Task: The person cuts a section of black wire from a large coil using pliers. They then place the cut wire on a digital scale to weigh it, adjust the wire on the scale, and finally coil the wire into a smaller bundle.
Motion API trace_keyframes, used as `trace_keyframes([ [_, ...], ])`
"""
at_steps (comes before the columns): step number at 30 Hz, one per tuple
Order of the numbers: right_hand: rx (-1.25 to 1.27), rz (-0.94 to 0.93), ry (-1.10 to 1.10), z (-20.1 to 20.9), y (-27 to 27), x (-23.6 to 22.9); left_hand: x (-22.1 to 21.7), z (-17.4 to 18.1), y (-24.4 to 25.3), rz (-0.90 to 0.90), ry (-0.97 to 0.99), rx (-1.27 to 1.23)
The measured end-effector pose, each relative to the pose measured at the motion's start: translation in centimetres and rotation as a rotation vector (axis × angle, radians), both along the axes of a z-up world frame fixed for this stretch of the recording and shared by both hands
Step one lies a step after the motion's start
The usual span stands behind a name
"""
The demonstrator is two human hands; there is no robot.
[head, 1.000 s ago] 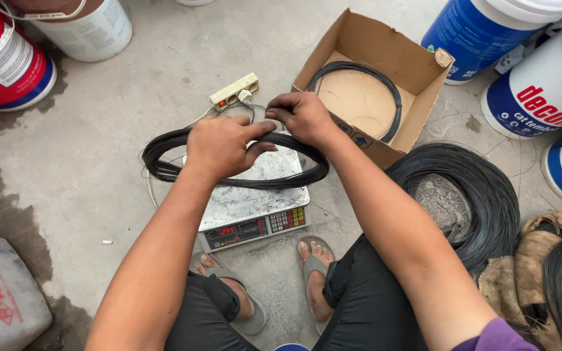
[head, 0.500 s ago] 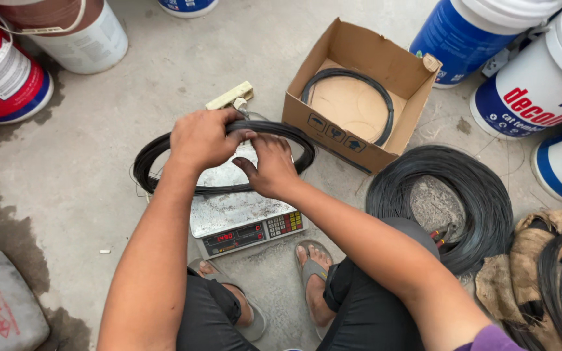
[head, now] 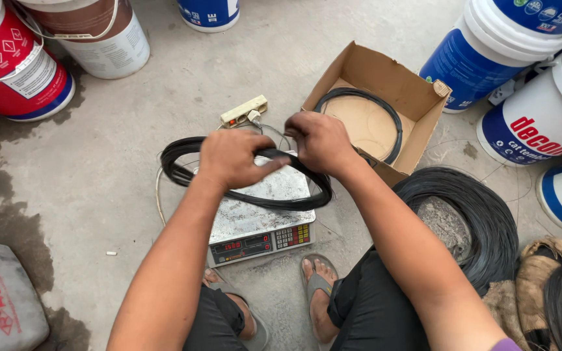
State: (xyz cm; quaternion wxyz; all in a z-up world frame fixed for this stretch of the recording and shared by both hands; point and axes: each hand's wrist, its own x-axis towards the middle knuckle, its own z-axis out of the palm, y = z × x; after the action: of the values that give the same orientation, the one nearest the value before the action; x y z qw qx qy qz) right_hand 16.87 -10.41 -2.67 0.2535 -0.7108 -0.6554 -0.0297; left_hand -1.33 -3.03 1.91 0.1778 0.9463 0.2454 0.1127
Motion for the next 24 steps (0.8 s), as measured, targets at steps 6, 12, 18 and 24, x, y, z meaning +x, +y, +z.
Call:
trace_keyframes([
  [6,-0.056,0.168,0.54,-2.5,1.8,0.3,0.9,-5.2,0.2,0.088,-0.158,0.269],
  [12,0.574,0.022,-0.05,-0.6,0.7,-0.6,1.5,-5.0,1.2,0.095,-0.244,0.286],
  [18,0.02,0.0,0.243,-2.4,-3.5,-6.3,1.4,-2.1,2.1,0.277,0.111,-0.094],
  [24,-0.132,-0.081,0.439,-4.0,-0.7,-6.8,1.5,-0.3,1.0,0.332,0.21,-0.219],
])
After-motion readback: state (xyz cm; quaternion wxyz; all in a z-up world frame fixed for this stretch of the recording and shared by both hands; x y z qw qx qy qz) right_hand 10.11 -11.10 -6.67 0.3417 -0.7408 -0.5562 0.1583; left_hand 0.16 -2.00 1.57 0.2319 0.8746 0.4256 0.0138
